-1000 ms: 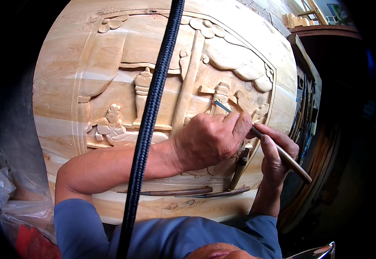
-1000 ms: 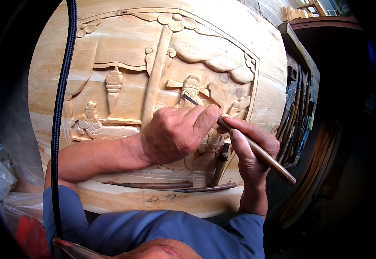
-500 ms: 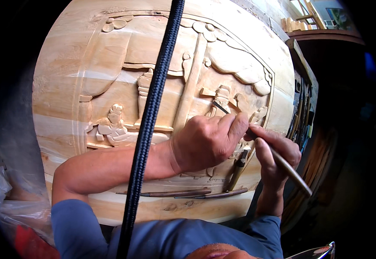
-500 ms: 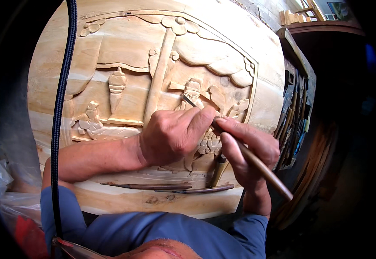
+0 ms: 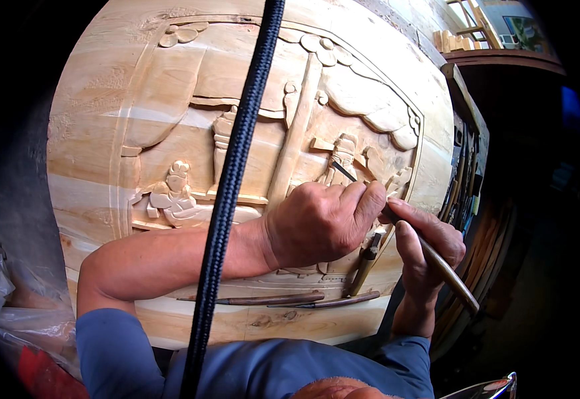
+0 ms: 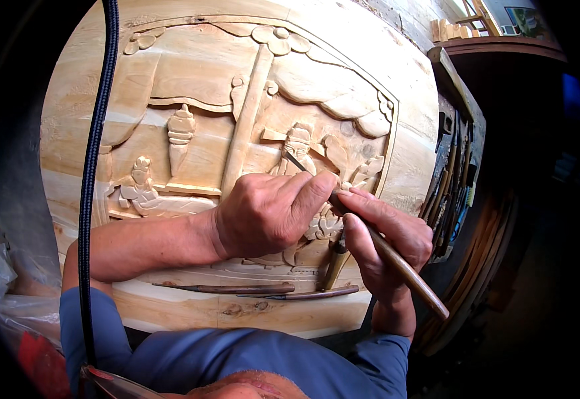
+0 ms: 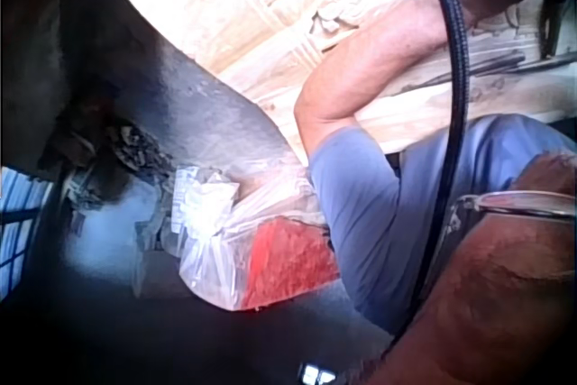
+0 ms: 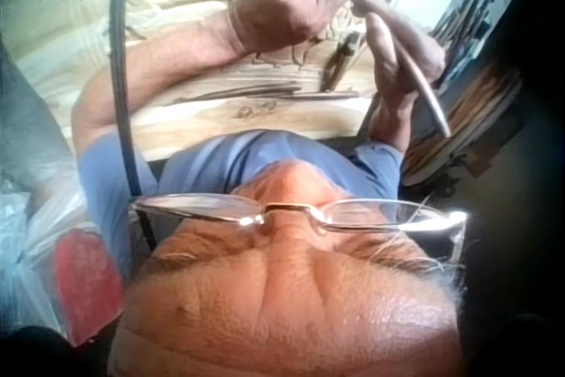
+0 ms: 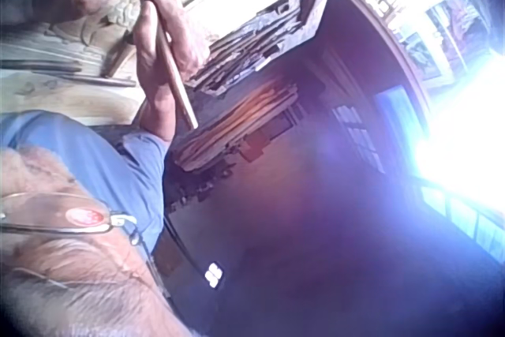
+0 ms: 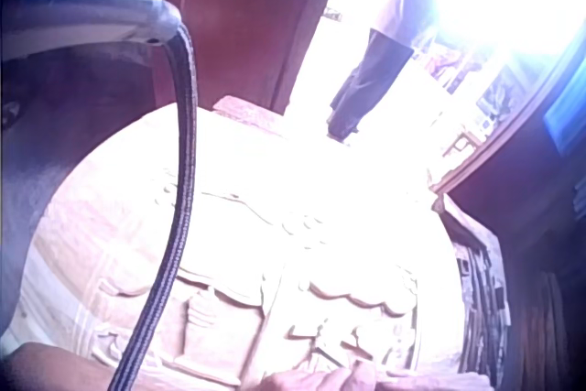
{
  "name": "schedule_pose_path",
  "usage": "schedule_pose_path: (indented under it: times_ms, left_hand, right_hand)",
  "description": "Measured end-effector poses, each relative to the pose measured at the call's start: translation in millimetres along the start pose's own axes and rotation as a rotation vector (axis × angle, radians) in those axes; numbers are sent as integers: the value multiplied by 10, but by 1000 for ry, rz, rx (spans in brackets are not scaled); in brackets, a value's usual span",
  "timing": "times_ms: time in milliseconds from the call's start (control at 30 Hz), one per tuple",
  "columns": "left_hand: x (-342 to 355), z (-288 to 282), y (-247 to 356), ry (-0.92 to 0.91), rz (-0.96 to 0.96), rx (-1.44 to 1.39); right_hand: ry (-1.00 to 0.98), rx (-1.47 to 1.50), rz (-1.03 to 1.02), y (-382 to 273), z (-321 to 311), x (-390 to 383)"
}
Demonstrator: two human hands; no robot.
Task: The person carves intricate details into a large wooden relief using various handheld chisels and gauges.
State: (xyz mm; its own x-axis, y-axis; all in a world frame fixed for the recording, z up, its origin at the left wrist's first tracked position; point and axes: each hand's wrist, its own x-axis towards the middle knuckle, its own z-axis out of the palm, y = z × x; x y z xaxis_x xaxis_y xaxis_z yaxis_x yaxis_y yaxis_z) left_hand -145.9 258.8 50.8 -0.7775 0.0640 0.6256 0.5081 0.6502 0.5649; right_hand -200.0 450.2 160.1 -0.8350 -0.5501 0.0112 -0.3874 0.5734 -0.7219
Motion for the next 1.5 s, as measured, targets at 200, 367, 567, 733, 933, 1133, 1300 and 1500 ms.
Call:
schedule_pose_path:
  times_ms: [200, 367, 567, 733, 933, 1133, 1300, 1500]
  left_hand:
    - [-4, -26, 13, -10, -14, -19]
    - [-11, -13, 13, 25, -4, -7]
    - [-10, -32, 4, -2, 2, -7]
    - [-16, -8, -2, -3, -1, -11]
    - [-11, -28, 14, -16, -5, -4]
    - [-26, -21, 3, 8, -14, -20]
    - [-23, -21, 5, -6, -17, -7]
    - [-27, 0, -6, 35, -62, 12]
  right_hand:
    - [-9, -35, -23, -96, -13, 38]
    - [-18, -73, -22, -176, -29, 89]
    - [-6, -80, -52, -99, -15, 54]
    - [-4, -96, -30, -129, -2, 58]
    - [-9, -95, -43, -120, -12, 60]
    - [-14, -111, -65, -155, 9, 69]
    - [-14, -101, -74, -122, 0, 82]
    - [-50, -106, -31, -138, 41, 152]
